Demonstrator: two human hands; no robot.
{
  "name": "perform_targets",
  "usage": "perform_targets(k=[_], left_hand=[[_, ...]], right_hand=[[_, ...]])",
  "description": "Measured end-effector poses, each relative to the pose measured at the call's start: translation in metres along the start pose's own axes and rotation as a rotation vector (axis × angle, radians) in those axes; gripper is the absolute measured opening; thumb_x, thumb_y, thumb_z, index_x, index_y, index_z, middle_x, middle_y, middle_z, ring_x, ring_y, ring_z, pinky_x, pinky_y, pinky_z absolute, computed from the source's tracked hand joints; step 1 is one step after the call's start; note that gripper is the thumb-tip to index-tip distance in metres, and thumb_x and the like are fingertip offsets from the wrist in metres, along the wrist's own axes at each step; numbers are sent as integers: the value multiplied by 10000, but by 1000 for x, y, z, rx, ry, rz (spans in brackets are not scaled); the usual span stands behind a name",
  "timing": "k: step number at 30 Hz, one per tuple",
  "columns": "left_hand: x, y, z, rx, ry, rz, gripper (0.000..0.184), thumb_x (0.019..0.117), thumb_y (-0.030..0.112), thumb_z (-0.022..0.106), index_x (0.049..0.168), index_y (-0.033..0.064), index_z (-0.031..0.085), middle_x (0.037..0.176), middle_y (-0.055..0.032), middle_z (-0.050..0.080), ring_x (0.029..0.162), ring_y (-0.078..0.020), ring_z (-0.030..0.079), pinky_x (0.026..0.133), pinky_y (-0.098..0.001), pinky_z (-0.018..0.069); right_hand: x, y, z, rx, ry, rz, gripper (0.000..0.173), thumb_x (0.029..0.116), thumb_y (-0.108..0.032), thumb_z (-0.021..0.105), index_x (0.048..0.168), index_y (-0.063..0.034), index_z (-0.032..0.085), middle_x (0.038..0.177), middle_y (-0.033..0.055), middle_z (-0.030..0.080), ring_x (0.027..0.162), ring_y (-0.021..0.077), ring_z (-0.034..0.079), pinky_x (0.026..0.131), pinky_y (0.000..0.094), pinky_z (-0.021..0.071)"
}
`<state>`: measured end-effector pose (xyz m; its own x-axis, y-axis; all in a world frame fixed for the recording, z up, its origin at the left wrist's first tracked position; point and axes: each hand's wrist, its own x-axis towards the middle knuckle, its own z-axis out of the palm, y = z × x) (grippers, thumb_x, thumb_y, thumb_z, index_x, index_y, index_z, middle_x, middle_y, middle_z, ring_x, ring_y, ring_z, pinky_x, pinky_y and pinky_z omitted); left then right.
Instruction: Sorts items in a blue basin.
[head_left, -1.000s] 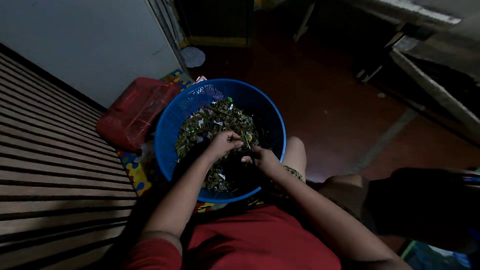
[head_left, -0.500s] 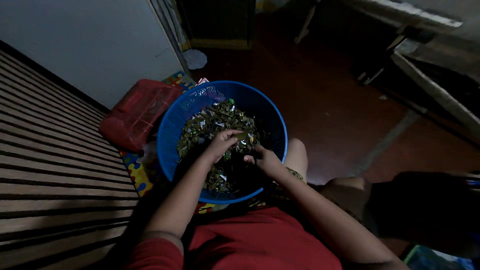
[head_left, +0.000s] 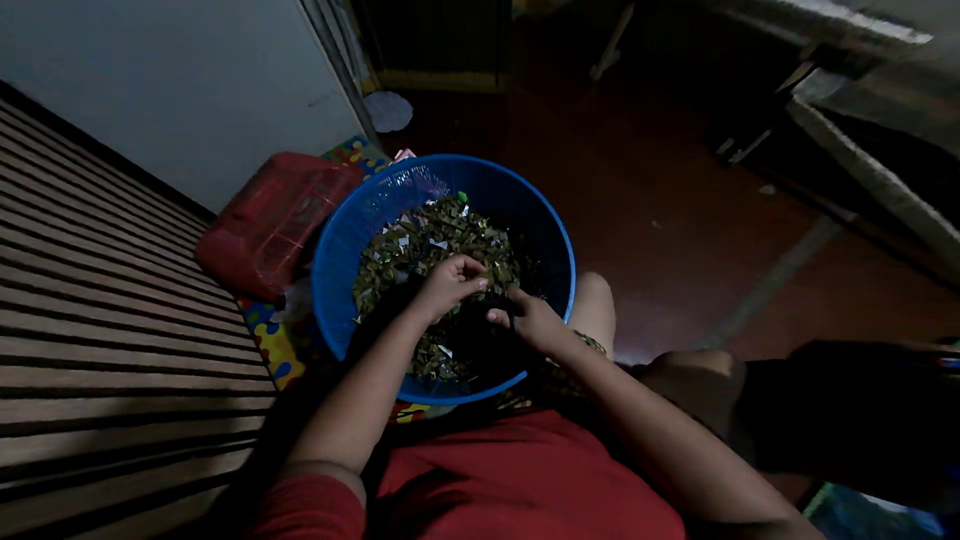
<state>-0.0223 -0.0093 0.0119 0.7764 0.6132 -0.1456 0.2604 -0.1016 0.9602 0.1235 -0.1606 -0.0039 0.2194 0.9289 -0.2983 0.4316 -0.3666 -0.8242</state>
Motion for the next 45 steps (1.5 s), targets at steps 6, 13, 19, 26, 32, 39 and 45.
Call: perform_targets(k=[6, 13, 19, 26, 32, 39, 45], left_hand=[[1, -4, -3, -70, 9, 24, 164, 935, -25, 689, 1092, 0, 649, 948, -85, 682, 789, -140, 665, 778, -319, 586], [2, -7, -4, -99, -6, 22, 182, 926, -37, 688, 1099, -7, 641, 925, -82, 679, 773, -137, 665, 771, -318, 590], [1, -4, -2, -49, -61, 0, 158, 928, -25, 698, 1080, -23, 654, 945, -93, 682, 802, -144, 668, 791, -324, 588], [2, -6, -1, -81, -18, 17, 178, 935, -24, 687, 1109, -6, 652, 984, -99, 680, 817, -156, 674, 797, -335, 591], [4, -8, -2, -127, 79, 61, 278, 927, 3, 714, 1183, 29, 608, 1106, -93, 647, 894, -157, 663, 844, -358, 583], [2, -9, 7, -71, 10, 27, 201, 914, 8, 736, 1088, -14, 637, 940, -94, 711, 806, -149, 689, 795, -341, 592], [0, -5, 4, -39, 24, 1, 144, 927, 24, 729, 1045, -15, 657, 895, -91, 716, 788, -147, 694, 780, -329, 595]], right_hand=[[0, -2, 0, -56, 21, -11, 557, 947, -614, 614, 1103, -81, 644, 878, 90, 633, 828, 240, 627, 774, 498, 523], [0, -1, 1, -52, 28, -26, 540, 953, -586, 625, 1094, -65, 651, 888, 98, 642, 830, 243, 632, 783, 499, 525], [1, -1, 0, -40, 30, -10, 576, 927, -631, 631, 1112, -86, 656, 897, 94, 650, 845, 241, 639, 788, 506, 526], [-1, -4, 1, -47, 75, -24, 494, 963, -546, 637, 1053, -60, 655, 854, 81, 633, 793, 213, 621, 761, 457, 523], [2, -1, 1, -30, -19, -3, 689, 918, -670, 606, 1289, -90, 595, 1062, 138, 680, 986, 286, 664, 886, 553, 531], [1, -2, 1, -60, -30, 3, 707, 919, -701, 573, 1294, -103, 602, 1086, 143, 680, 1024, 302, 658, 901, 569, 519], [0, -1, 2, -76, 1, -16, 622, 922, -663, 610, 1143, -84, 657, 935, 113, 662, 880, 268, 647, 811, 534, 526]])
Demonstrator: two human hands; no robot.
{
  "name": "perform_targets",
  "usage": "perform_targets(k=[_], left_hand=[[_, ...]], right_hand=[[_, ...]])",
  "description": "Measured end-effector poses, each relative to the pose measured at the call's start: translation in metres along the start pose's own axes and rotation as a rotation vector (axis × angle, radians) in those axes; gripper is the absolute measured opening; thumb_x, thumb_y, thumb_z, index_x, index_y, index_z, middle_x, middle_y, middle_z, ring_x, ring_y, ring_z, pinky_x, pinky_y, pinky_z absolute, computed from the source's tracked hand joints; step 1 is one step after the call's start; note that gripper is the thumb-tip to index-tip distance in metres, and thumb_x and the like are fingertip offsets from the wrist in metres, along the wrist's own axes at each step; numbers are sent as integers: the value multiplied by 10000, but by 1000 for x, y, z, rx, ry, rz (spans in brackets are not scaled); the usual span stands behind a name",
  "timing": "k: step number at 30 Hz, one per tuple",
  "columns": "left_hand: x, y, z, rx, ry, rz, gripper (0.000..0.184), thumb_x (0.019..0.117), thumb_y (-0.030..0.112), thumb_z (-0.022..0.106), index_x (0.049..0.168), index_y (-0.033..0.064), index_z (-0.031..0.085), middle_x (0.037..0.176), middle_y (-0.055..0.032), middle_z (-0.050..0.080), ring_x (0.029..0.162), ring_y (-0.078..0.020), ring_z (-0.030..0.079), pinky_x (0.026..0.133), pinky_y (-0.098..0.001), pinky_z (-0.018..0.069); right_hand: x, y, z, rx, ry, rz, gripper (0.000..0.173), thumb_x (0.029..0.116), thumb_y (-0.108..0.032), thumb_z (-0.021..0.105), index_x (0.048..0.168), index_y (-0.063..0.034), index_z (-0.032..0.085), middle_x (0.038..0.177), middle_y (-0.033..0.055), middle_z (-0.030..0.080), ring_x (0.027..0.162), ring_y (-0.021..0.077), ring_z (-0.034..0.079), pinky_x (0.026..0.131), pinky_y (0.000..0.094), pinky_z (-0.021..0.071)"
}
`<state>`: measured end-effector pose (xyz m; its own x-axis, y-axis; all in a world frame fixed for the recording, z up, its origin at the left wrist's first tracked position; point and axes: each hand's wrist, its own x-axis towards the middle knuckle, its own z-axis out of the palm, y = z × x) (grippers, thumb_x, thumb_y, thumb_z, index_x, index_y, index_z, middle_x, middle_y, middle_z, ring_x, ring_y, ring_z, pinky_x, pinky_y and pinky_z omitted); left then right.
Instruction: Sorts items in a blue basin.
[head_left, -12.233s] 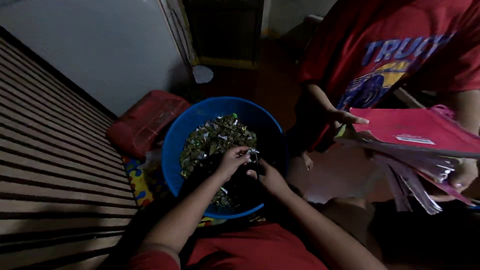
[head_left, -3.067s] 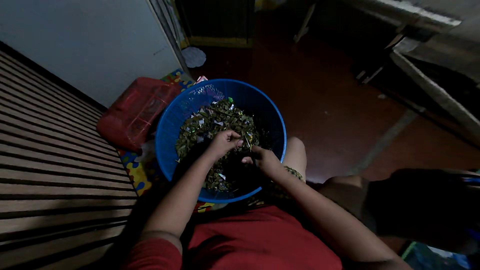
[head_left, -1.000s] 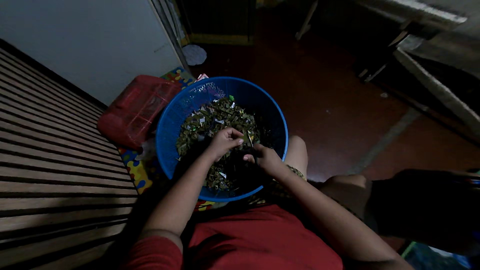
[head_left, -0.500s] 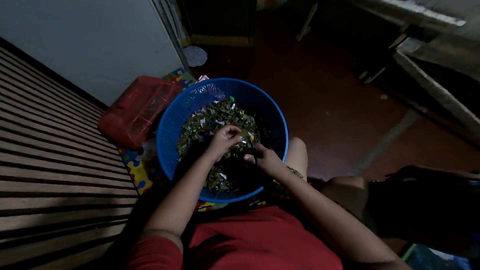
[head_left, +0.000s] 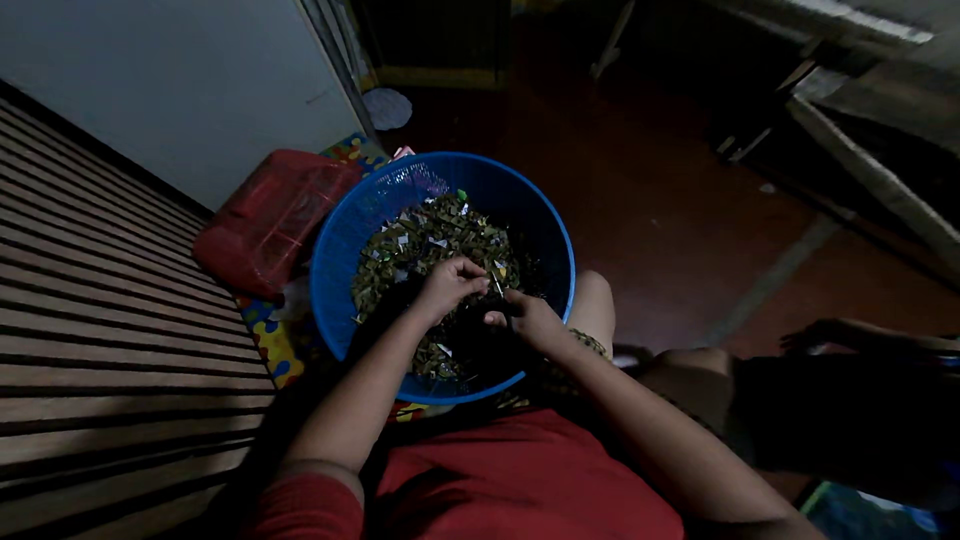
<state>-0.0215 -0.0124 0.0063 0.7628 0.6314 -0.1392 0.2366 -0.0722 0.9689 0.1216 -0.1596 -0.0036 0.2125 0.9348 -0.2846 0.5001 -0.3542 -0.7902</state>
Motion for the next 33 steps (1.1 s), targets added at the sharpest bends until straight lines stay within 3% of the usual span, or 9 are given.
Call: perform_targets(k=[7, 12, 17, 20, 29, 31, 33], left_hand=[[0, 1, -3, -14, -7, 20, 137, 937, 13, 709, 1056, -25, 651, 890, -96, 709, 768, -151, 691, 773, -327, 596], [1, 3, -3, 18, -78, -28, 123, 919, -13, 718, 1017, -45, 651, 895, -97, 693, 757, -139, 674, 763, -312, 594], [2, 1, -5, 31, -57, -24, 119, 920, -2, 724, 1020, -37, 669, 882, -93, 703, 747, -135, 675, 759, -313, 593], [4, -4, -4, -13, -32, -7, 116, 937, 10, 708, 1044, -18, 671, 893, -86, 697, 753, -136, 669, 752, -312, 588], [3, -2, -8, -157, -81, -13, 169, 1027, 31, 564, 1172, -4, 643, 1047, -68, 669, 866, -132, 660, 842, -331, 577], [1, 2, -9, -196, -95, -10, 230, 1037, 18, 501, 1225, -5, 632, 1122, -82, 669, 928, -146, 649, 870, -344, 557], [1, 3, -10, -195, -74, -4, 254, 1014, -4, 531, 1249, 5, 627, 1160, -87, 662, 961, -152, 648, 875, -343, 555]], right_hand=[[1, 0, 0, -9, -4, -22, 557, 937, -604, 637, 1075, -64, 653, 885, 100, 640, 831, 248, 630, 780, 505, 520], [0, 0, 0, 4, -27, -8, 667, 901, -679, 626, 1232, -101, 640, 1023, 128, 684, 964, 281, 661, 874, 556, 523], [0, -2, 0, -24, -8, -6, 591, 925, -632, 632, 1119, -75, 649, 934, 119, 665, 888, 271, 653, 817, 530, 528], [2, -1, 0, -27, -2, -5, 568, 934, -610, 637, 1118, -73, 657, 940, 124, 667, 889, 272, 655, 821, 528, 532], [-1, -5, -2, 17, 56, 18, 494, 972, -532, 632, 1114, -59, 650, 908, 103, 657, 840, 233, 646, 806, 475, 533], [-1, -4, -2, 55, 70, 36, 522, 956, -562, 641, 1138, -73, 651, 916, 97, 665, 846, 229, 653, 805, 479, 537], [0, -2, -2, 66, 40, 38, 591, 936, -612, 633, 1195, -81, 632, 962, 111, 666, 889, 253, 652, 824, 515, 532]])
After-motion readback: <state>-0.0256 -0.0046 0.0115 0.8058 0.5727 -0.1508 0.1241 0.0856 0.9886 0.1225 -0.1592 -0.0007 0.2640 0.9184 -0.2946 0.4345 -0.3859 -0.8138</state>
